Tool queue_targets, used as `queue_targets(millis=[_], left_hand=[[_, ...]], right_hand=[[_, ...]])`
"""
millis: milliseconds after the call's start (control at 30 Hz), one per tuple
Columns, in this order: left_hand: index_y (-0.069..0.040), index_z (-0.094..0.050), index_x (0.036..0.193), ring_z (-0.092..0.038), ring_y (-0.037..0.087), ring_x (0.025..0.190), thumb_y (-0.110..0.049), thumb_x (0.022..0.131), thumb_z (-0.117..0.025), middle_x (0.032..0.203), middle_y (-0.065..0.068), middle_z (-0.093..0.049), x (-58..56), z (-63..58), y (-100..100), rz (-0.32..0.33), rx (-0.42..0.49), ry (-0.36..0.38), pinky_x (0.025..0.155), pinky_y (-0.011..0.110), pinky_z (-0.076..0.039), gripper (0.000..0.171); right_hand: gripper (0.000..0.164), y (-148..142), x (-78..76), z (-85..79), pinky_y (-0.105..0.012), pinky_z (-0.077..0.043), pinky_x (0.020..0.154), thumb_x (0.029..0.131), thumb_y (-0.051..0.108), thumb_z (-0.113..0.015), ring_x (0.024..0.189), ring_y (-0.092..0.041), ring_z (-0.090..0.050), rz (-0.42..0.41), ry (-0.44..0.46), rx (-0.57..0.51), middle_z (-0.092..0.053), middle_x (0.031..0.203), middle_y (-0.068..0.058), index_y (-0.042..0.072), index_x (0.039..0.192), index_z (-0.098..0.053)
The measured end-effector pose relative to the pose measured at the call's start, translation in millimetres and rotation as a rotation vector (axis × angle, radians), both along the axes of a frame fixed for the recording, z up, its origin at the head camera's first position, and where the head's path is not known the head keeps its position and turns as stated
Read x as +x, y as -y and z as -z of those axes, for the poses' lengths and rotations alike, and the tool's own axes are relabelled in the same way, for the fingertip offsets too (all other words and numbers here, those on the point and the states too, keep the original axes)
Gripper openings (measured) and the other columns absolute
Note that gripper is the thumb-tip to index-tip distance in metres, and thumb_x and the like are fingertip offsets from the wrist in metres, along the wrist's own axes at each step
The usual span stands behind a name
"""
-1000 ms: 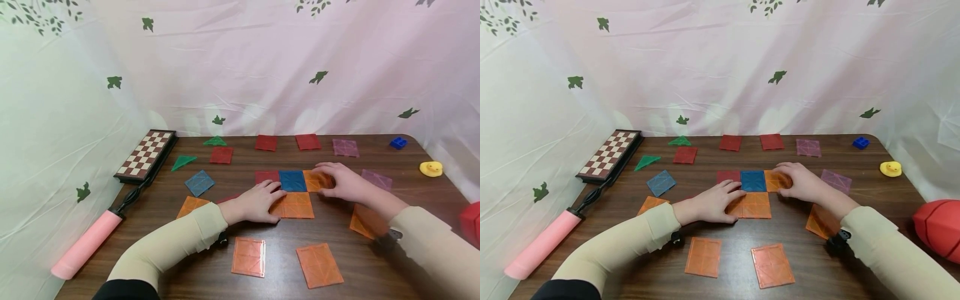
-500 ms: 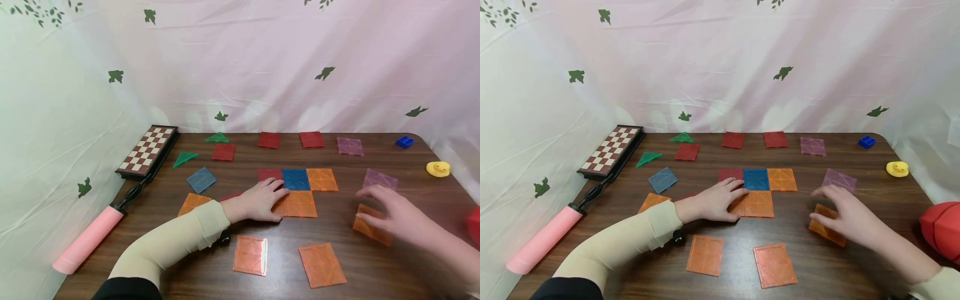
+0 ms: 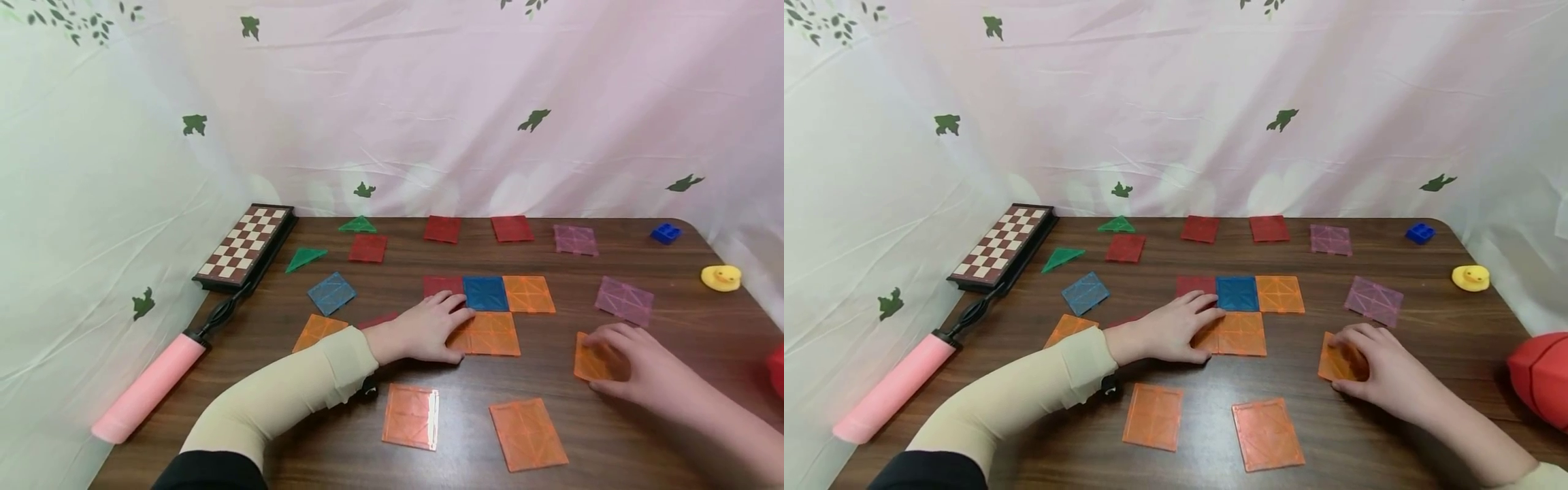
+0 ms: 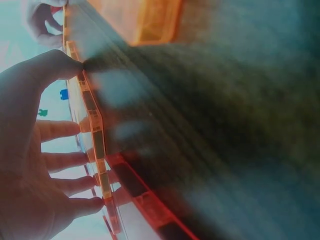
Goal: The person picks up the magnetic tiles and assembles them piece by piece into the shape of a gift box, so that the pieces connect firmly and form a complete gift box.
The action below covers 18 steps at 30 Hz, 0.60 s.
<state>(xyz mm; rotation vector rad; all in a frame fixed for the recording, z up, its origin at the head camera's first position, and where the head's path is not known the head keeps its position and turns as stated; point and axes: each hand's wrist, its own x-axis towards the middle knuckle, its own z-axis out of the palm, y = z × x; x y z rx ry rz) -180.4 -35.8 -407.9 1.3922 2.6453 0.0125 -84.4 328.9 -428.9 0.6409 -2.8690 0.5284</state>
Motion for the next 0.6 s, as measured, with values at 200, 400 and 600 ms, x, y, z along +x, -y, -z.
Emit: queue_targets(millis=[200,400,600], left_hand=[[-0.016,-0.041,0.156,-0.031,0.031,0.146,-0.053,0.094,-0.063,0.16,0.011,-0.036,1.3,0.1,1,-0.007,-0.009,0.023,0.119,0.039,-0.027,0.076],[-0.016,-0.043,0.155,-0.032,0.03,0.145,-0.053,0.093,-0.064,0.159,0.011,-0.037,2.8,1.4,0,-0.007,-0.007,0.012,0.119,0.039,-0.028,0.075],[-0.017,-0.044,0.154,-0.033,0.028,0.144,-0.053,0.093,-0.065,0.157,0.011,-0.038,1.9,-1.1,-1,-0.003,-0.011,-0.01,0.117,0.038,-0.03,0.075]], right_hand=[[0.057,16,-12.1,-0.8,-0.039,-0.045,0.094,0.064,0.032,-0.097,0.111,-0.034,-0.058,-0.051,0.04,-0.028,-0.067,0.118,-0.005,0.018,0.114,-0.073],[0.056,35,-20.1,-2.8,-0.054,-0.048,0.093,0.069,0.031,-0.095,0.116,-0.033,-0.056,-0.106,0.063,-0.034,-0.065,0.126,-0.006,0.019,0.119,-0.074],[0.056,46,-30.7,-3.4,-0.026,-0.044,0.097,0.073,0.03,-0.094,0.118,-0.023,-0.054,-0.179,0.013,-0.008,-0.064,0.131,0.002,0.023,0.124,-0.072]])
